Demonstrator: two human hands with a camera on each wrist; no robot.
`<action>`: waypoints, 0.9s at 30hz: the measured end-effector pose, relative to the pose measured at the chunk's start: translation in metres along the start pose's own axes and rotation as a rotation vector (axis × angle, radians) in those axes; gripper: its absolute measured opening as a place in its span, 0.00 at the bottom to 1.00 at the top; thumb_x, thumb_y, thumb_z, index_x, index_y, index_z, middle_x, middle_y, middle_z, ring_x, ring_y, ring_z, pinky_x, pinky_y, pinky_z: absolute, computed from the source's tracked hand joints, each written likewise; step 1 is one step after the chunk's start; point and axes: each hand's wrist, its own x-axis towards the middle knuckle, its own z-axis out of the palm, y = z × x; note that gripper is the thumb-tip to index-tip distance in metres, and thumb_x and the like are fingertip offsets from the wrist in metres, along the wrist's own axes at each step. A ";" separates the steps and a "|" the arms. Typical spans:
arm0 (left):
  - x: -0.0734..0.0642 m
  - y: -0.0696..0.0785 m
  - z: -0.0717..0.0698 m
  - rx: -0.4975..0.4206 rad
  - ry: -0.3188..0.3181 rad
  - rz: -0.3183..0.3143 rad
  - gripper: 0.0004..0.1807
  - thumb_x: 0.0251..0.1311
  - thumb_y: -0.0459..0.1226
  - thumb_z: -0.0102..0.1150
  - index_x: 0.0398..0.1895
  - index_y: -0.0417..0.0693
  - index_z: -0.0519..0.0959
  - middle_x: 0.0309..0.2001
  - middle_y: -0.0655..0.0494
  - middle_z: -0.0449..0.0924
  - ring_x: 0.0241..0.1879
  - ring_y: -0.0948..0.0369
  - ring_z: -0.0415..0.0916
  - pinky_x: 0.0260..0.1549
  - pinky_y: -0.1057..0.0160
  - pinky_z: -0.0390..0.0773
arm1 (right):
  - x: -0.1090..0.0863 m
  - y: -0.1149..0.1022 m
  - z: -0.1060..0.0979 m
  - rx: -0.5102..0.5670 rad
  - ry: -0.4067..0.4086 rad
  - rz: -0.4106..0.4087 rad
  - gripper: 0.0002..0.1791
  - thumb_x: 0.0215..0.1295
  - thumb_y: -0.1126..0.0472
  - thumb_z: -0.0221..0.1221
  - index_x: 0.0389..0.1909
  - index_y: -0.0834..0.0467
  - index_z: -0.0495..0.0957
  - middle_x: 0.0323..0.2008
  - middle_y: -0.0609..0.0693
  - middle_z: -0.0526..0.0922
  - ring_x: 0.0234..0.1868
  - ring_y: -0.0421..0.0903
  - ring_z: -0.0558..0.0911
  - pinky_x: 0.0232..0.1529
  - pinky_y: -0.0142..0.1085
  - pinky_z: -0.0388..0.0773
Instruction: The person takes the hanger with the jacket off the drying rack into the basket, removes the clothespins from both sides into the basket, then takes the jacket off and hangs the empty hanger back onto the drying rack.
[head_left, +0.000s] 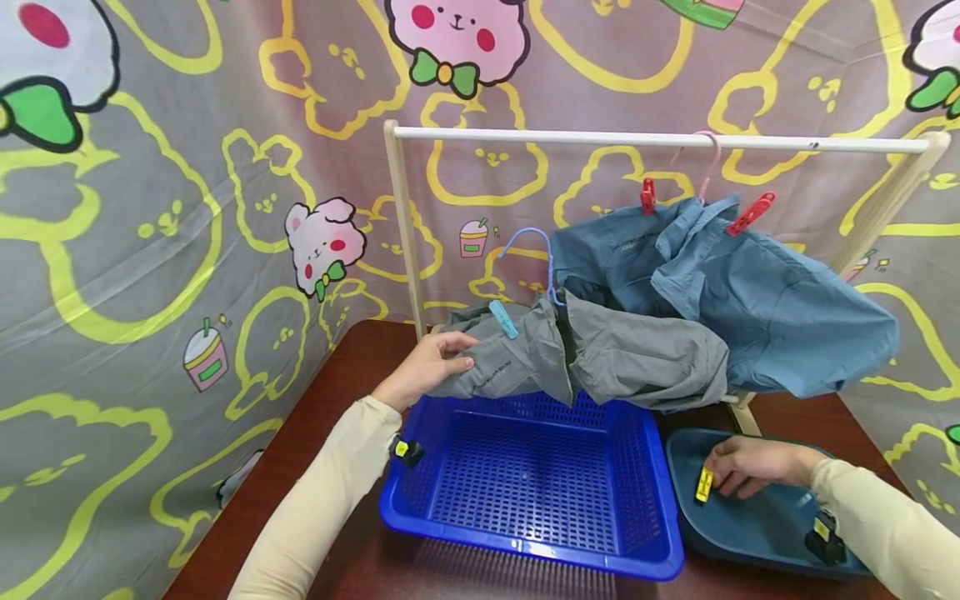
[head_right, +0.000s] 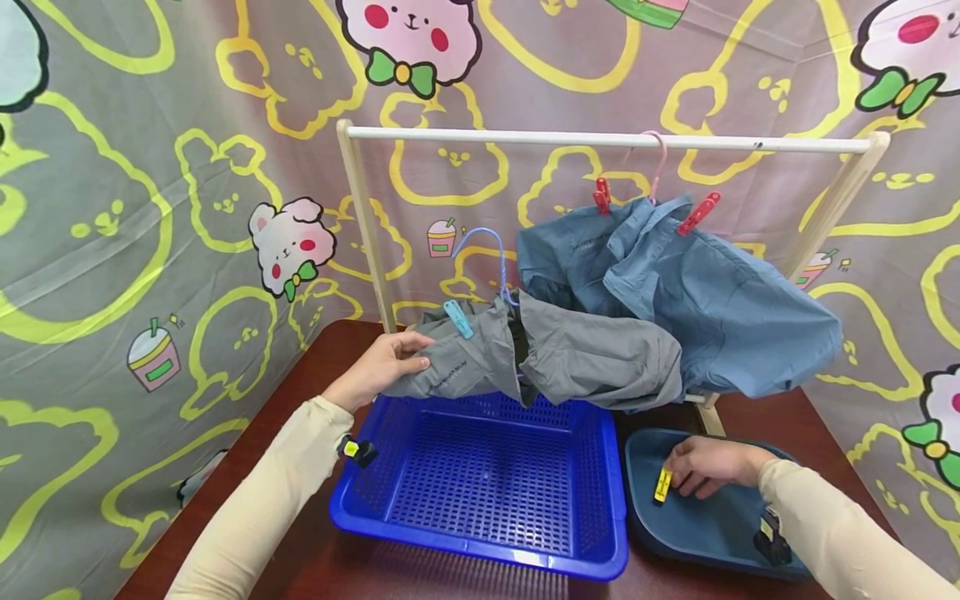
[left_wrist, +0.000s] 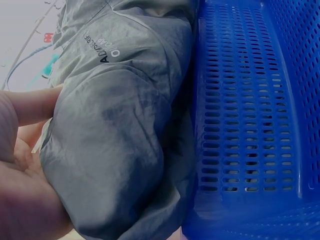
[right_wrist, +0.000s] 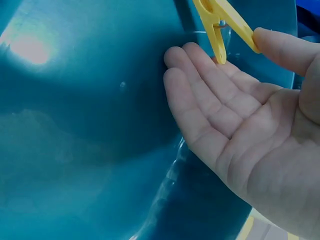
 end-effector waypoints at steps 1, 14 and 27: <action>0.000 0.000 0.000 0.001 -0.001 -0.002 0.16 0.61 0.28 0.58 0.53 0.36 0.77 0.53 0.45 0.76 0.58 0.50 0.68 0.52 0.54 0.71 | 0.000 0.000 0.001 0.001 0.007 0.000 0.12 0.67 0.63 0.49 0.43 0.69 0.72 0.36 0.56 0.79 0.41 0.54 0.80 0.40 0.49 0.77; 0.001 0.004 0.003 0.001 0.006 -0.008 0.18 0.60 0.28 0.58 0.54 0.33 0.76 0.54 0.42 0.75 0.59 0.48 0.68 0.53 0.52 0.70 | -0.001 0.000 0.005 -0.040 0.035 -0.004 0.10 0.67 0.63 0.50 0.37 0.68 0.74 0.32 0.56 0.79 0.37 0.52 0.80 0.38 0.46 0.78; -0.001 0.006 0.002 -0.016 0.007 -0.013 0.17 0.60 0.29 0.59 0.53 0.34 0.77 0.53 0.43 0.76 0.58 0.49 0.69 0.52 0.54 0.71 | -0.005 0.000 0.002 -0.048 0.048 -0.014 0.13 0.68 0.63 0.50 0.41 0.71 0.73 0.32 0.58 0.79 0.38 0.53 0.81 0.40 0.48 0.78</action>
